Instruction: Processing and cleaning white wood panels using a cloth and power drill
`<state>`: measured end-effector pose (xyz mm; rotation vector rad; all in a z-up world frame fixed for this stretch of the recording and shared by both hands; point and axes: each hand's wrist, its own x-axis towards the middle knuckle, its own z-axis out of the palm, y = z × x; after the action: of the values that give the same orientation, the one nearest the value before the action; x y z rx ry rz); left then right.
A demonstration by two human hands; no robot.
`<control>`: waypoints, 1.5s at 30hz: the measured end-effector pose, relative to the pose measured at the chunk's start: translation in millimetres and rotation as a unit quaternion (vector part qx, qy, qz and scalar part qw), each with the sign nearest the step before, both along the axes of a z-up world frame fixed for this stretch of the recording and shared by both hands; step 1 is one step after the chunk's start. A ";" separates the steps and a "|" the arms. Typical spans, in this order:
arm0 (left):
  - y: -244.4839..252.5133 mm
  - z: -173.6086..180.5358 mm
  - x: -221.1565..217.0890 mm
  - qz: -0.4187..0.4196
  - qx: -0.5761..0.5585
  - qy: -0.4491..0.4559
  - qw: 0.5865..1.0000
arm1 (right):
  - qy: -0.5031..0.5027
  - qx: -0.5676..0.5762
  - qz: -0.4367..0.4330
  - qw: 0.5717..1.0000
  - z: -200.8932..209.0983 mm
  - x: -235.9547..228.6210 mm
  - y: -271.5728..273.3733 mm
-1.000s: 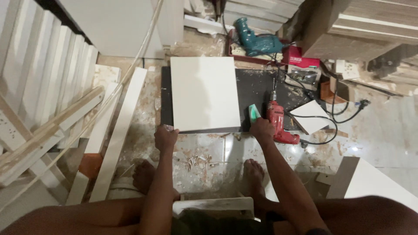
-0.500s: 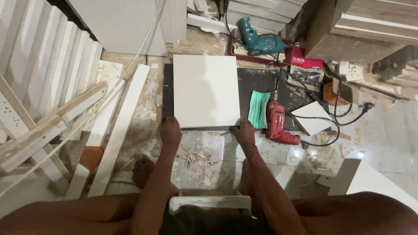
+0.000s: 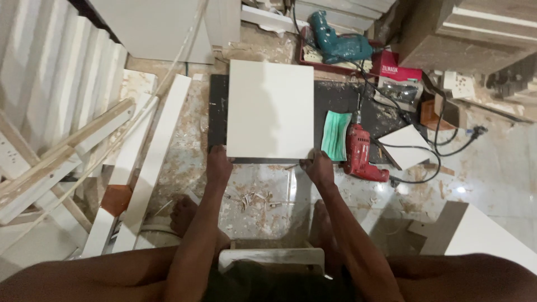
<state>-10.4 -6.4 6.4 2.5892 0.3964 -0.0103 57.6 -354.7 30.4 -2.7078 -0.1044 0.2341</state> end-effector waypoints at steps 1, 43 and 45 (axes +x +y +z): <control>0.7 -8.7 -1.5 0.011 -0.025 0.017 0.999 | -0.001 -0.001 0.012 1.000 -0.9 1.2 -0.9; -213.6 -36.4 121.1 -0.472 0.216 -0.166 0.838 | 0.215 -0.364 0.219 0.879 141.2 92.3 -180.0; -229.4 -56.6 134.3 -0.484 0.226 -0.201 0.821 | 0.233 -0.338 0.187 0.893 125.3 70.9 -161.4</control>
<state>123.8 -235.8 -50.2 2.8293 -1.2173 0.2994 128.5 -516.1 155.7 -3.1771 -0.4800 1.2289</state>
